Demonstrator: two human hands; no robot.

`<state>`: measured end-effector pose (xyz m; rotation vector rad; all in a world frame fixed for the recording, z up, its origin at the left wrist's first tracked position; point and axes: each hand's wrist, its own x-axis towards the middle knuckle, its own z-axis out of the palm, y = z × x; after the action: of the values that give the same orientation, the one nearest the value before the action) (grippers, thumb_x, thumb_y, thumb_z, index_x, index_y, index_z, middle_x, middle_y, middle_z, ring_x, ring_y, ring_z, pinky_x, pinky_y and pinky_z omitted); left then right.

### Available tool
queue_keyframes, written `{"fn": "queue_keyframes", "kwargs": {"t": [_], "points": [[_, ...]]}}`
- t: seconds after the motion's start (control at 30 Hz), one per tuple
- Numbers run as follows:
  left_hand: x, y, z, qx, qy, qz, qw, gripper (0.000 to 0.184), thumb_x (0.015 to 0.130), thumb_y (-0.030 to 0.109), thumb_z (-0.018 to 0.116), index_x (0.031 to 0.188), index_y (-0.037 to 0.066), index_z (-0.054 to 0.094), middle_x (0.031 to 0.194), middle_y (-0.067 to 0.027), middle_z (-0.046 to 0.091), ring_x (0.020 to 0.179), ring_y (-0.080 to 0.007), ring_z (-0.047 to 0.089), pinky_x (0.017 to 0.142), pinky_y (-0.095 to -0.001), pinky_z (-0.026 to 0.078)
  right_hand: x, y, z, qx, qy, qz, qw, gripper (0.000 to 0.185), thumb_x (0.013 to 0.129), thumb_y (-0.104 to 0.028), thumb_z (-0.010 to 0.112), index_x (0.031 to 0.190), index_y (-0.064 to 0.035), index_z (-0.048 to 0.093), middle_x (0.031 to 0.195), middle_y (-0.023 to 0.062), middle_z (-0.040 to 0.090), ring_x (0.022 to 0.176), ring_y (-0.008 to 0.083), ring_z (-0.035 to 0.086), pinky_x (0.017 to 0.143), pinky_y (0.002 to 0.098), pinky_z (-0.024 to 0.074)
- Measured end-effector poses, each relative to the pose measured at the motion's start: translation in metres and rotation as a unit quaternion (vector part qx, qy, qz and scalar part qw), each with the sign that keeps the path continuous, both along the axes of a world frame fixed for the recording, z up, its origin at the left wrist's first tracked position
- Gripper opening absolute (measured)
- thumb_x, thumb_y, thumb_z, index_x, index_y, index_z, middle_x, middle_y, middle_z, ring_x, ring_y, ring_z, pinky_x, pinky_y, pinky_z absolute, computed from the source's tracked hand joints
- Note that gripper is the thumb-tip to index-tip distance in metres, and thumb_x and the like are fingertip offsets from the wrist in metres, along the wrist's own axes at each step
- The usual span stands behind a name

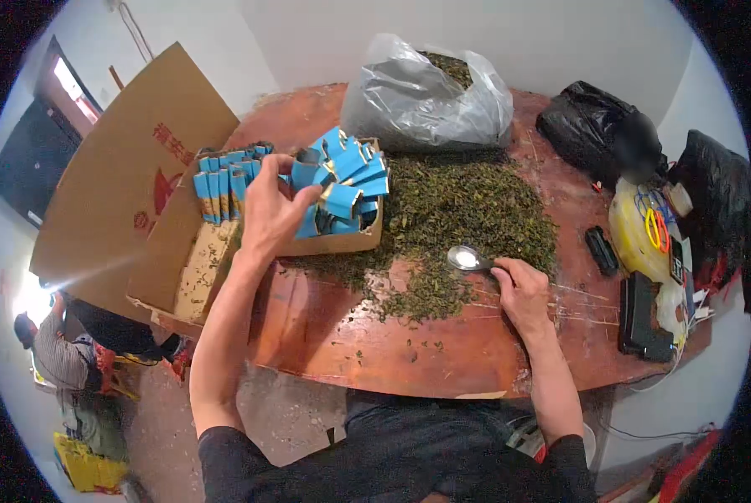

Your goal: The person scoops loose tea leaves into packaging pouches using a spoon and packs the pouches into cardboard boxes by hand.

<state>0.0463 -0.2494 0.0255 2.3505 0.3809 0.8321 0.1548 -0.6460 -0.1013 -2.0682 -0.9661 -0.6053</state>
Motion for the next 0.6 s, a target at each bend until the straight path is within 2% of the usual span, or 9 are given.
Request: {"fn": "queue_keyframes", "kwargs": {"t": [0.13, 0.17, 0.3, 0.47, 0.5, 0.53, 0.6], "points": [[-0.014, -0.021, 0.006, 0.001, -0.110, -0.031, 0.993, 0.045, 0.084, 0.014, 0.083, 0.119, -0.001, 0.060, 0.093, -0.0098, 0.070, 0.075, -0.0159, 0.065, 0.069, -0.0336, 0.053, -0.005, 0.002, 0.008, -0.016, 0.001, 0.001, 1.000, 0.010, 0.091, -0.003, 0.077, 0.099, -0.0009, 0.073, 0.091, 0.0160, 0.076, 0.080, 0.0338, 0.075, 0.070, 0.0415, 0.0589], [-0.020, -0.027, 0.006, -0.064, -0.108, -0.040, 0.991, 0.043, 0.084, 0.013, 0.083, 0.119, 0.000, 0.060, 0.092, -0.0063, 0.070, 0.078, -0.0129, 0.064, 0.072, -0.0314, 0.053, -0.008, 0.003, 0.014, -0.021, 0.008, 0.003, 1.000, 0.009, 0.092, -0.004, 0.077, 0.099, -0.0010, 0.073, 0.091, 0.0158, 0.076, 0.080, 0.0336, 0.075, 0.070, 0.0414, 0.0589], [-0.039, -0.052, -0.014, -0.122, -0.147, -0.070, 0.979, 0.044, 0.084, 0.011, 0.083, 0.121, 0.001, 0.060, 0.093, -0.0043, 0.070, 0.081, -0.0117, 0.063, 0.077, -0.0300, 0.052, -0.026, 0.010, 0.043, -0.029, 0.068, 0.031, 0.997, 0.006, 0.093, -0.004, 0.076, 0.096, -0.0008, 0.073, 0.088, 0.0153, 0.076, 0.076, 0.0328, 0.075, 0.067, 0.0412, 0.0585], [-0.061, -0.083, -0.043, -0.158, -0.092, -0.089, 0.979, 0.051, 0.085, 0.013, 0.084, 0.127, 0.002, 0.056, 0.096, -0.0048, 0.068, 0.084, -0.0138, 0.064, 0.079, -0.0322, 0.053, -0.039, 0.020, 0.051, -0.023, 0.174, 0.057, 0.983, 0.008, 0.095, -0.008, 0.074, 0.093, 0.0001, 0.074, 0.076, 0.0169, 0.073, 0.066, 0.0321, 0.074, 0.061, 0.0406, 0.0576], [-0.064, -0.091, -0.046, -0.188, -0.070, -0.100, 0.975, 0.048, 0.086, 0.011, 0.082, 0.126, 0.003, 0.056, 0.101, -0.0035, 0.067, 0.091, -0.0130, 0.063, 0.084, -0.0309, 0.052, -0.040, 0.022, 0.049, -0.024, 0.200, 0.060, 0.978, 0.010, 0.095, -0.009, 0.073, 0.092, 0.0004, 0.074, 0.074, 0.0173, 0.073, 0.064, 0.0321, 0.073, 0.061, 0.0404, 0.0575], [-0.067, -0.098, -0.048, -0.217, -0.047, -0.111, 0.969, 0.046, 0.086, 0.009, 0.080, 0.125, 0.005, 0.056, 0.106, -0.0023, 0.065, 0.097, -0.0122, 0.062, 0.088, -0.0297, 0.051, -0.040, 0.024, 0.047, -0.034, 0.204, 0.061, 0.977, 0.011, 0.096, -0.009, 0.072, 0.094, 0.0013, 0.075, 0.074, 0.0156, 0.074, 0.063, 0.0268, 0.073, 0.060, 0.0372, 0.0571], [-0.067, -0.103, -0.058, -0.217, -0.027, -0.117, 0.969, 0.047, 0.086, 0.011, 0.082, 0.124, 0.005, 0.056, 0.106, -0.0014, 0.065, 0.096, -0.0120, 0.062, 0.087, -0.0296, 0.052, -0.038, 0.027, 0.045, -0.053, 0.212, 0.062, 0.974, 0.015, 0.099, -0.009, 0.069, 0.096, 0.0030, 0.076, 0.075, 0.0120, 0.076, 0.060, 0.0162, 0.073, 0.057, 0.0307, 0.0563]]}}
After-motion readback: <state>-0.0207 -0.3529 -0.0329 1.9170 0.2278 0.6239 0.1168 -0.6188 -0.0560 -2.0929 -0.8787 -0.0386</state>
